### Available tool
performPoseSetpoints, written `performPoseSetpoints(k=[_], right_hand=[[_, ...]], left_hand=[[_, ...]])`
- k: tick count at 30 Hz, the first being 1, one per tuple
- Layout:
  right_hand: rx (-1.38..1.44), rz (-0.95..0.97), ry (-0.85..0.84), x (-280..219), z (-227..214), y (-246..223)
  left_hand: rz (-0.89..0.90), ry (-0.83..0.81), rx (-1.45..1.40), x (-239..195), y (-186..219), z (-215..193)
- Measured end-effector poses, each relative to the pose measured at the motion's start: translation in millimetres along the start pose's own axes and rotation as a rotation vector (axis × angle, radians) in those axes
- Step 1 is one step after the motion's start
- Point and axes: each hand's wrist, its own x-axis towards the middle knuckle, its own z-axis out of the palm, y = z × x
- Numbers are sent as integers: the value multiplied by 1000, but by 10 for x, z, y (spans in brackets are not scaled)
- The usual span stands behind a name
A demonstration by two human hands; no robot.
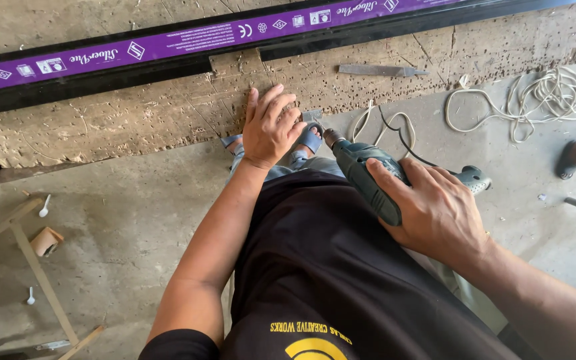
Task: Assembling metal frame components using a drill, riveter, and file
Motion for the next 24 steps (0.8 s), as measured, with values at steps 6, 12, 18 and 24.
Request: performPoseSetpoints(k=[6,12,18,24], right_hand=[[2,-14,13,22,27,20],[35,-31,12,49,76,15],[29,-9,31,35,35,10],[34,-27,39,65,65,17]], left_hand=[[-39,16,56,47,60,20],[-15,148,181,80,93,118],[29,197,241,83,61,142],[36,205,253,107,60,134]])
